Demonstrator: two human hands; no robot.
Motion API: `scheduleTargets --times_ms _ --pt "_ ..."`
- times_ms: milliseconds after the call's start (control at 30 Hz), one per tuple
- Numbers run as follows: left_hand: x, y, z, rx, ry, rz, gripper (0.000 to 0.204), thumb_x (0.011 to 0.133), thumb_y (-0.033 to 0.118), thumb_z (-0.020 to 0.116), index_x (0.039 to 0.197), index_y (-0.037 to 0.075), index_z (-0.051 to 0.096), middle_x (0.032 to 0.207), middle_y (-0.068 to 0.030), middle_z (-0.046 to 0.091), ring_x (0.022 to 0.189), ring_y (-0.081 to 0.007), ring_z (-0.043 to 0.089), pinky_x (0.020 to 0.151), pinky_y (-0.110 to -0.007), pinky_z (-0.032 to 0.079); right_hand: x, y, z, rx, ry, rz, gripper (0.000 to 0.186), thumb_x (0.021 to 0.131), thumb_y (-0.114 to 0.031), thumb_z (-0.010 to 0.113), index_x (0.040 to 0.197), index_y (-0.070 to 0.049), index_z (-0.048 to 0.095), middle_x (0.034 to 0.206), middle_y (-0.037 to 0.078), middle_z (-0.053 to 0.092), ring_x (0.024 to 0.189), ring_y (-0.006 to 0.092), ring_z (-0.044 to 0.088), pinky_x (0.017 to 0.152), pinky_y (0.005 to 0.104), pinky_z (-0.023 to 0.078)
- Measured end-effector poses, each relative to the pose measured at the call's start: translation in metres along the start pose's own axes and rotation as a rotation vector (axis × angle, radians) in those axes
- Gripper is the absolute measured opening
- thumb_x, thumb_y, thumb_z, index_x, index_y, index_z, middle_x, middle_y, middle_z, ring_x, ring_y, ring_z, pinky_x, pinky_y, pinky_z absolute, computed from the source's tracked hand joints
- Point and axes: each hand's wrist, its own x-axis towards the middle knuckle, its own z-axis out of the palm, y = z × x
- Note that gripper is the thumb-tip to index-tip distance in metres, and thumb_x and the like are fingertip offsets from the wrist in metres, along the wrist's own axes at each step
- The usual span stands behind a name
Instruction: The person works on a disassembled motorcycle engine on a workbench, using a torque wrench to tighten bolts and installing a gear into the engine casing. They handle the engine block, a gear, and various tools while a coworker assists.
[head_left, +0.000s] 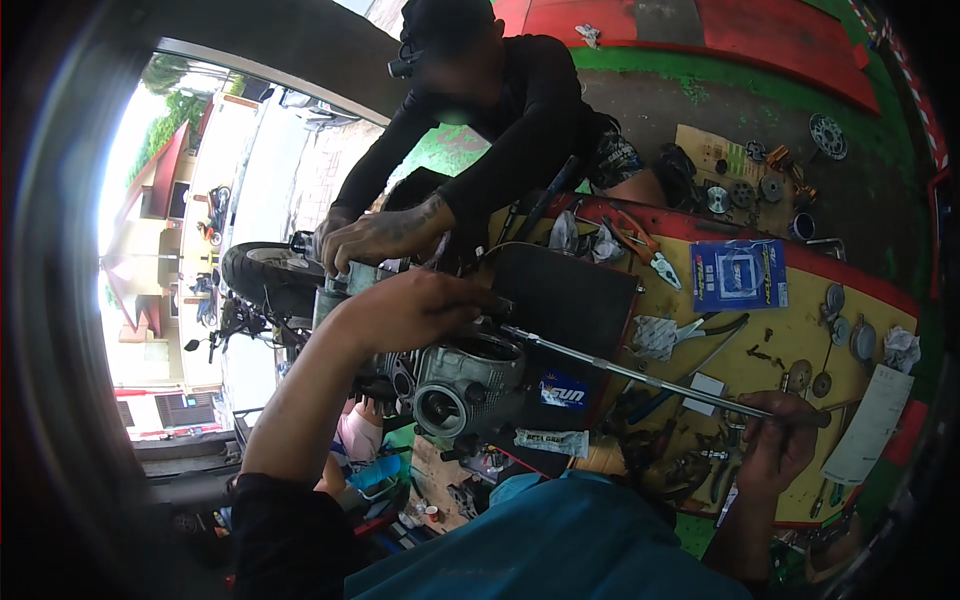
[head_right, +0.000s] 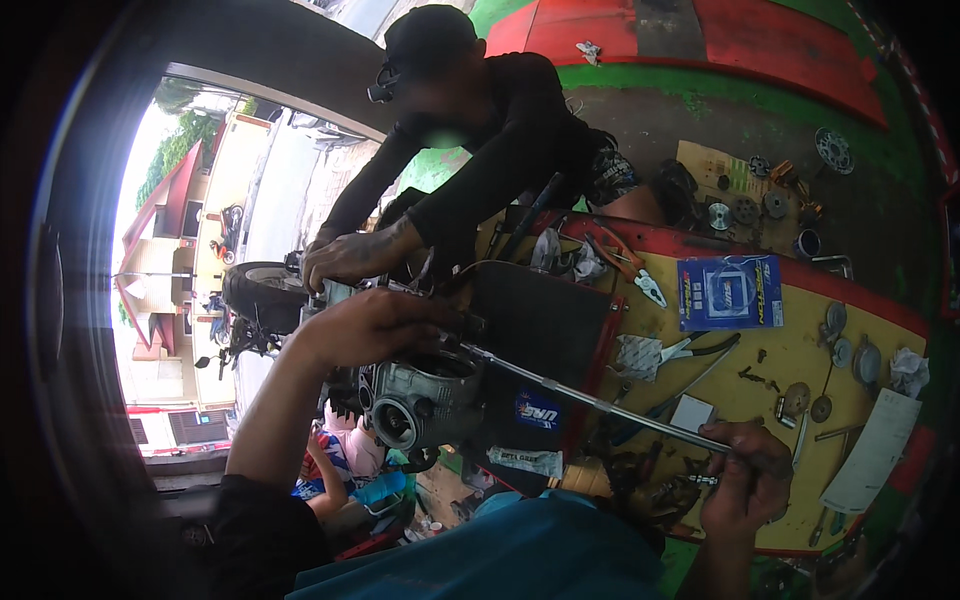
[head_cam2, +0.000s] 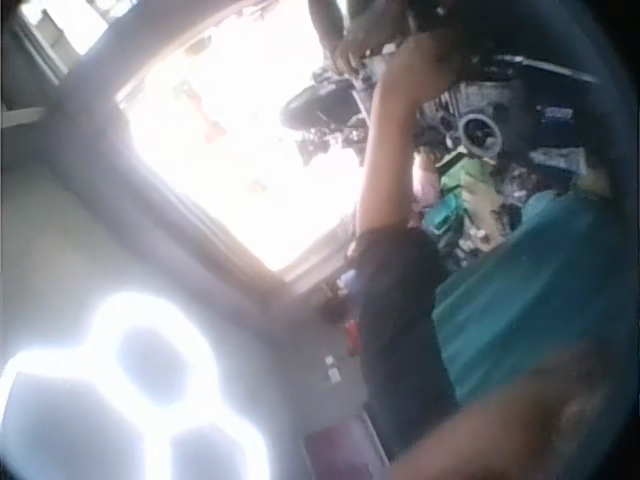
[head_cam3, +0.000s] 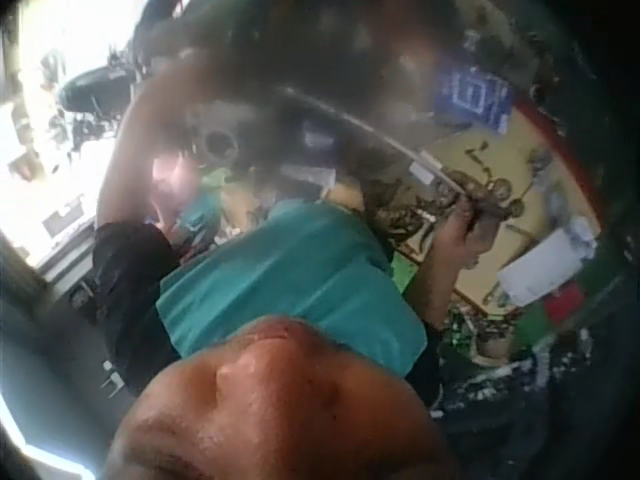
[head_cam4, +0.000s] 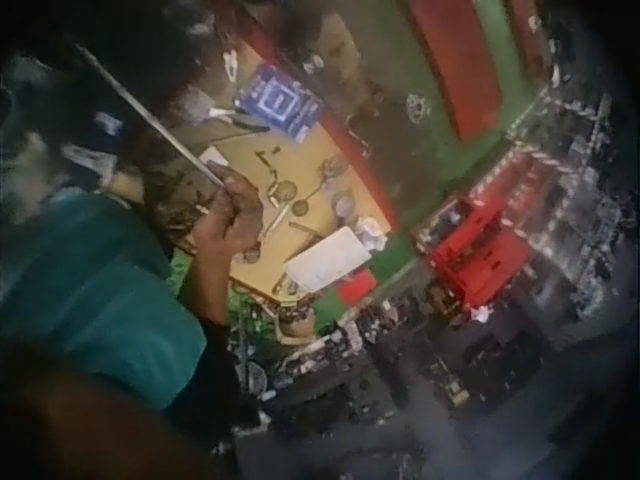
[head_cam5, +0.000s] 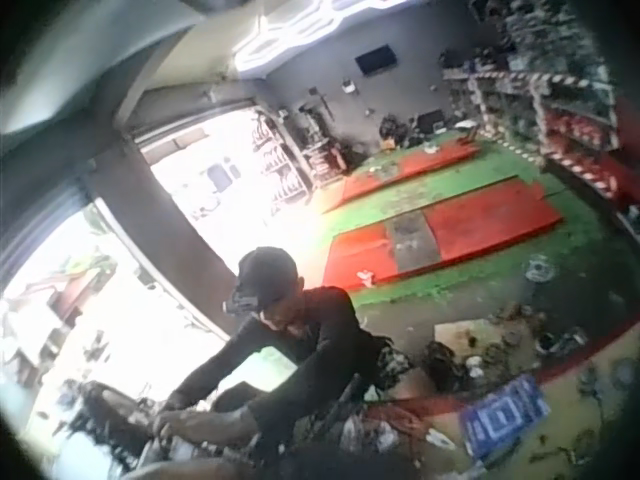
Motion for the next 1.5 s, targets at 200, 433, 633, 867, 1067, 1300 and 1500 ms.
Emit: scheduleTargets --times_ms 200,433,633,867,1067,1300,1500 --pt "0.02 -0.003 -0.002 0.017 -0.135 -0.053 0.038 0.103 0.031 0.056 0.134 0.013 0.069 0.121 -0.0159 0.074 0.112 -0.0322 0.071 0.103 -0.043 0.052 0.009 0.002 0.006 -0.024 -0.071 -0.036 0.012 0.106 -0.005 0.05 0.116 -0.003 0.055 0.098 0.021 0.071 0.076 0.0177 0.065 0.056 0.0247 0.045" --pt "0.023 0.01 -0.003 0.097 -0.149 -0.096 0.038 0.103 0.034 0.058 0.13 0.01 0.071 0.122 -0.0163 0.073 0.113 -0.0344 0.07 0.104 -0.043 0.052 0.01 -0.008 0.013 -0.044 -0.158 -0.077 0.008 0.105 -0.005 0.053 0.112 -0.005 0.056 0.097 0.02 0.071 0.078 0.0198 0.065 0.06 0.0249 0.047" --pt "0.021 0.011 0.0 0.113 -0.124 -0.06 0.037 0.102 0.033 0.057 0.126 0.009 0.073 0.119 -0.0175 0.074 0.112 -0.035 0.07 0.103 -0.043 0.052 0.023 -0.018 0.015 -0.07 -0.307 -0.449 0.006 0.106 -0.009 0.055 0.109 -0.006 0.059 0.097 0.021 0.072 0.077 0.0233 0.067 0.061 0.0286 0.052" --pt "0.015 0.036 -0.004 0.186 -0.096 -0.052 0.038 0.101 0.035 0.062 0.127 0.009 0.072 0.118 -0.0192 0.074 0.112 -0.0341 0.07 0.101 -0.043 0.052 0.015 -0.043 0.016 0.253 -0.135 0.436 0.019 0.103 -0.012 0.059 0.117 0.0 0.055 0.106 0.023 0.073 0.073 0.0288 0.075 0.071 0.0369 0.063" --pt "0.008 0.137 0.055 0.365 0.229 0.464 0.049 0.086 0.028 0.077 0.129 0.009 0.065 0.13 -0.0176 0.066 0.109 -0.0339 0.07 0.092 -0.044 0.058 0.004 -0.044 0.027 0.927 -0.015 0.688 0.058 0.101 -0.032 0.048 0.147 0.003 0.045 0.139 0.032 0.059 0.104 0.0383 0.074 0.088 0.0475 0.064" --pt "0.036 0.142 0.1 0.541 0.467 0.509 0.016 0.081 0.017 0.071 0.095 0.01 0.072 0.082 -0.0074 0.073 0.081 -0.0311 0.075 0.071 -0.042 0.06 -0.023 0.0 0.058 1.141 -0.158 0.266 0.065 0.09 -0.019 0.058 0.15 0.001 0.044 0.153 0.022 0.05 0.122 0.0303 0.065 0.092 0.0417 0.06" --pt "0.026 0.153 0.095 0.556 0.407 0.619 0.019 0.08 0.022 0.072 0.095 0.01 0.077 0.082 -0.0128 0.074 0.083 -0.0322 0.075 0.072 -0.045 0.059 -0.035 0.009 0.102 0.643 0.055 0.128 0.056 0.105 -0.027 0.057 0.152 -0.002 0.042 0.145 0.016 0.054 0.133 0.0246 0.053 0.103 0.0413 0.048"
